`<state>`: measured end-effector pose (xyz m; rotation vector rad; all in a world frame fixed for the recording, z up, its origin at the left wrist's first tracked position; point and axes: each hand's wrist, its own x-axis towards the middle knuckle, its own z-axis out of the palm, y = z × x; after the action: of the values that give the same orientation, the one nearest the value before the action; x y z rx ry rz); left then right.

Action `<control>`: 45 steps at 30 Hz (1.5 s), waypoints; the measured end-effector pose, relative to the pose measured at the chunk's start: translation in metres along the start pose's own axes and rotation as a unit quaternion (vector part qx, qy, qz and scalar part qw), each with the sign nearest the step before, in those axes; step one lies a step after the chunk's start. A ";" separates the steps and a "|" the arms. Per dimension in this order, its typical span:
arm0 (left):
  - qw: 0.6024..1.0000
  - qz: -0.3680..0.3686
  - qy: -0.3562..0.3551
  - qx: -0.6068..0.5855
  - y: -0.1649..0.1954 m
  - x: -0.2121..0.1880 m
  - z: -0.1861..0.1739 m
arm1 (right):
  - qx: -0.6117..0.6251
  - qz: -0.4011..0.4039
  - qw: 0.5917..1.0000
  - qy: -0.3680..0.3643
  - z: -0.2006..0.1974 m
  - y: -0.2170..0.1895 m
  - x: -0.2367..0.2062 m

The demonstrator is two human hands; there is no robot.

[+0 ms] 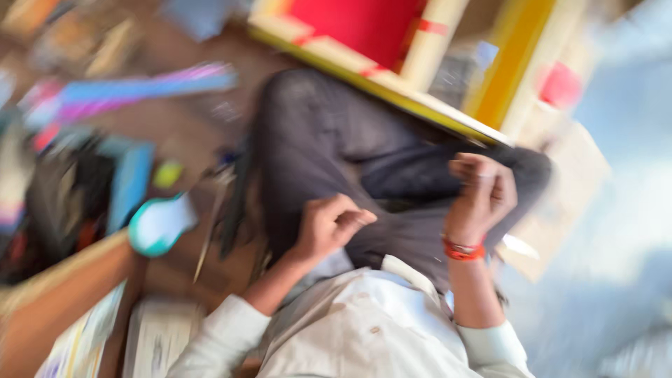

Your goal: The person places small red beads onto a small mirror, then moves to a larger framed mirror. They wipe the frame with a cloth, apply adhesive from a container using a stick, and press beads onto the frame edges.

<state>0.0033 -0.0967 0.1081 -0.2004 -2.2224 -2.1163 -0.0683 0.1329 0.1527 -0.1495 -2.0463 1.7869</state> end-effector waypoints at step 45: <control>0.918 0.219 0.022 0.329 0.051 0.216 0.095 | -0.223 -0.150 0.962 -0.050 -0.182 -0.027 0.236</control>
<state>-0.1998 0.0105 0.1833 -0.5328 -2.4203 -1.0753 -0.2092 0.3783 0.2509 0.1208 -2.3687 1.1579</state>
